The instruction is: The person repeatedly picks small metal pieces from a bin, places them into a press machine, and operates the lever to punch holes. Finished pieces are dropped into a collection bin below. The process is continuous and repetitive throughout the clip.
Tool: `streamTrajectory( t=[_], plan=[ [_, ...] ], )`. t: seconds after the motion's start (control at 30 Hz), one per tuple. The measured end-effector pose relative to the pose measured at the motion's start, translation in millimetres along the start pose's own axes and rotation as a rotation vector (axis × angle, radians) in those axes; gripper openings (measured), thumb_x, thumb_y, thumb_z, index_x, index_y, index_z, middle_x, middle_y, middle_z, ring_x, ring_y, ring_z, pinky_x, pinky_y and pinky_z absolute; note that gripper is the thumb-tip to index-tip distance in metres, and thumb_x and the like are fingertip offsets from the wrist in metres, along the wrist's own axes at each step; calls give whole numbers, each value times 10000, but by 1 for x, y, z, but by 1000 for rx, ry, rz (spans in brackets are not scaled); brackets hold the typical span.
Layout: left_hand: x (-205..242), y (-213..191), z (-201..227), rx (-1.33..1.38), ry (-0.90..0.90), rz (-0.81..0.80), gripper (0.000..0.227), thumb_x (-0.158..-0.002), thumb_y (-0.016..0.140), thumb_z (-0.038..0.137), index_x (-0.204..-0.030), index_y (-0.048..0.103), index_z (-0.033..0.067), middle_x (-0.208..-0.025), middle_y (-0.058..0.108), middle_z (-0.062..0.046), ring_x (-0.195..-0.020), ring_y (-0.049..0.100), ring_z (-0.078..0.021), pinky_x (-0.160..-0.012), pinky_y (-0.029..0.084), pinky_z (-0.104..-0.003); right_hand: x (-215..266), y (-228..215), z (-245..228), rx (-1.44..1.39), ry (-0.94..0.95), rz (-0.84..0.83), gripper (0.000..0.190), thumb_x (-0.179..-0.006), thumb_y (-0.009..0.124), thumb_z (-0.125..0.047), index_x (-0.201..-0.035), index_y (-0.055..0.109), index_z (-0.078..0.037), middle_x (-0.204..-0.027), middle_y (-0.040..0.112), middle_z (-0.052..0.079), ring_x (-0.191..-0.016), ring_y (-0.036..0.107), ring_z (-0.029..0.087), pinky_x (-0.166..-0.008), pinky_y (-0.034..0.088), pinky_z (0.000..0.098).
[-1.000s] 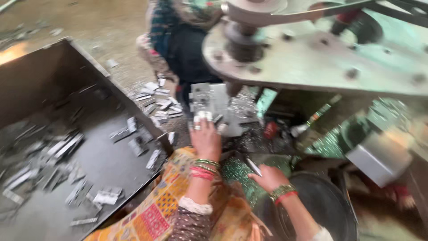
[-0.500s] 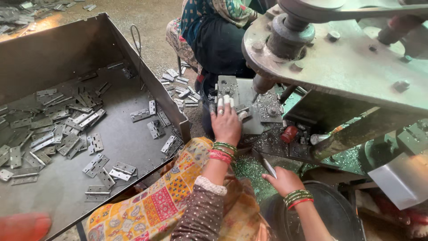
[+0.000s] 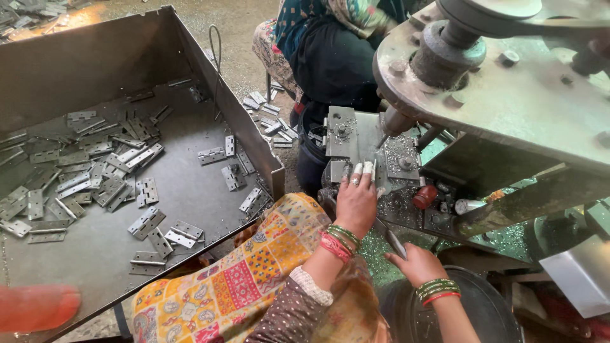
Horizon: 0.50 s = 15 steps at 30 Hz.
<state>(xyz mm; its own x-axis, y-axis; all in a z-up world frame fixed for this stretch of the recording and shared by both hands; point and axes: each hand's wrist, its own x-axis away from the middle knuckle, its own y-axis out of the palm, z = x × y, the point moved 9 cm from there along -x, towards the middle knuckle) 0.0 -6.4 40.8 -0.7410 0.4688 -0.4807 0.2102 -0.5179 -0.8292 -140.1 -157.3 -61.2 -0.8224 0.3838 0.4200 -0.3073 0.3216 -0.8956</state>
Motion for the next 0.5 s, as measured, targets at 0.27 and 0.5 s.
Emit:
streamTrajectory(
  t=[0.27, 0.5],
  plan=[
    [-28, 12, -11, -93, -21, 32, 354, -915, 567, 192, -1181, 720, 17, -1396, 605, -146, -1358, 537, -288, -1101, 424, -519, -4, 3, 6, 18, -20, 23, 623, -838, 638, -637, -906, 687, -20, -871, 737, 215, -874, 716, 408, -819, 549, 493],
    [-46, 24, -17, -130, -39, -9, 387, -927, 567, 179, -1239, 691, -12, -1387, 604, -186, -1347, 520, -318, -1100, 420, -546, -4, 79, 28, -204, 39, 150, 517, -827, 675, -525, -1042, 657, -55, -852, 740, 250, -820, 725, 441, -759, 567, 517]
  ],
)
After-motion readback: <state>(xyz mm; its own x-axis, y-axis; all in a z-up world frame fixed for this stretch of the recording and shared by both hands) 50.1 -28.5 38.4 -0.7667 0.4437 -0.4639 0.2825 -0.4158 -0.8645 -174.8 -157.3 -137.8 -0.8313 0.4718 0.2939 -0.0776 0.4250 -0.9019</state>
